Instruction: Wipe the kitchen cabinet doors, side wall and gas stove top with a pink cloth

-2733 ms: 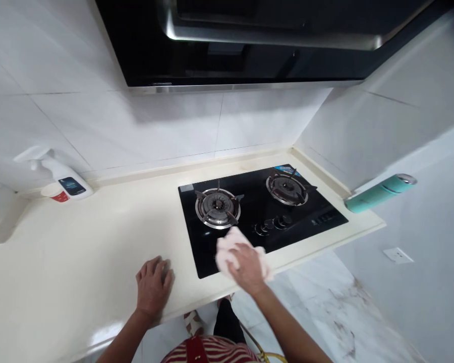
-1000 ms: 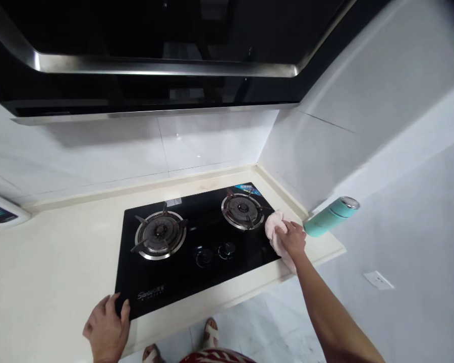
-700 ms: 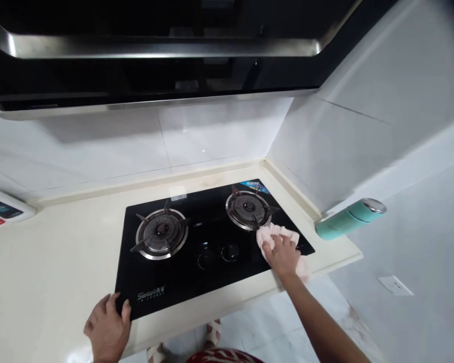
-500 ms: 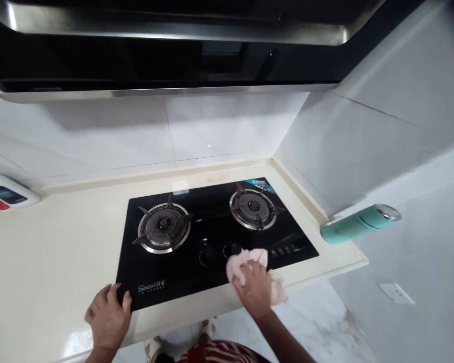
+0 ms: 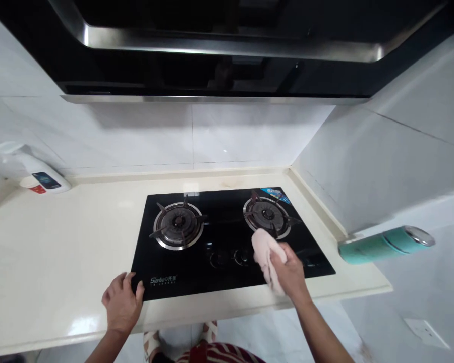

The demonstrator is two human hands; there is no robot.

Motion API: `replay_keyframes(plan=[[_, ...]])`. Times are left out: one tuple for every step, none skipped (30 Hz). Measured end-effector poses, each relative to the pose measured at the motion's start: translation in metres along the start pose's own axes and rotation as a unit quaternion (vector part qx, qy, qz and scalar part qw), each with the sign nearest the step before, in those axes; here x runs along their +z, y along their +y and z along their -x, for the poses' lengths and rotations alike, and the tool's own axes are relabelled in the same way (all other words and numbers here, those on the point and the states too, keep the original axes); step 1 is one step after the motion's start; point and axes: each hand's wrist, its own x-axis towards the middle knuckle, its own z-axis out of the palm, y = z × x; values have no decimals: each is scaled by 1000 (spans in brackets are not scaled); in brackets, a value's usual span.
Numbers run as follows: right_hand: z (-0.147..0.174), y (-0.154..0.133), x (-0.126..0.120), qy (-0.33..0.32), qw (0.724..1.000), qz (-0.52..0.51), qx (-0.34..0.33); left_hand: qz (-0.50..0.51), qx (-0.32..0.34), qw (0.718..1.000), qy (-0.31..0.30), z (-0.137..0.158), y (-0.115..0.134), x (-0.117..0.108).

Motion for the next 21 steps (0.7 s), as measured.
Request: replay_keyframes(plan=[[-18,-10,-1,18,999,12,-37,1,0,1000,1,0,0,1],[-35,-21,3,19,996,20,-79,1,2,1000,3,1,-1,1],[-51,-32,12,-1,992,40,-119,1,4,1000,6,1,-1,2],[-65,-42,27,-38,985,69,-151,0,6,1000,9,1,-1,2],[-77,-51,45,-84,976,108,-172,-1,8,1000,12,1,-1,2],[-87,-57,65,-131,961,156,-186,-2,10,1000,14,1,0,2],[-94,-62,86,-173,945,205,-189,-3,12,1000,16,1,0,2],[-100,-65,106,-202,930,246,-182,-5,13,1000,18,1,0,1],[-104,-65,124,-218,922,272,-168,-6,13,1000,20,2,0,1],[-107,-64,139,-228,917,290,-153,-8,14,1000,23,2,0,0],[-108,-62,151,-237,910,309,-142,-9,15,1000,26,3,1,0],[-109,-59,158,-248,903,323,-135,-9,17,999,28,3,1,-1],[-110,-55,161,-262,896,334,-131,-10,18,999,30,4,1,-1],[-110,-50,160,-278,887,344,-130,-9,19,999,31,4,1,-1],[-109,-46,156,-296,878,352,-132,-9,19,999,29,4,2,-2],[-107,-42,149,-313,869,357,-136,-7,18,999,26,5,2,-2],[-105,-38,142,-330,861,361,-143,-6,15,1000,21,5,2,-2],[-102,-35,133,-345,852,363,-152,-4,12,1000,15,5,3,-2],[-98,-32,125,-359,844,365,-162,-3,8,1000,12,5,3,-2],[-94,-31,119,-369,837,365,-172,-2,5,1000,9,5,3,-2],[-89,-30,114,-373,833,365,-182,-2,2,1000,9,4,3,-2]])
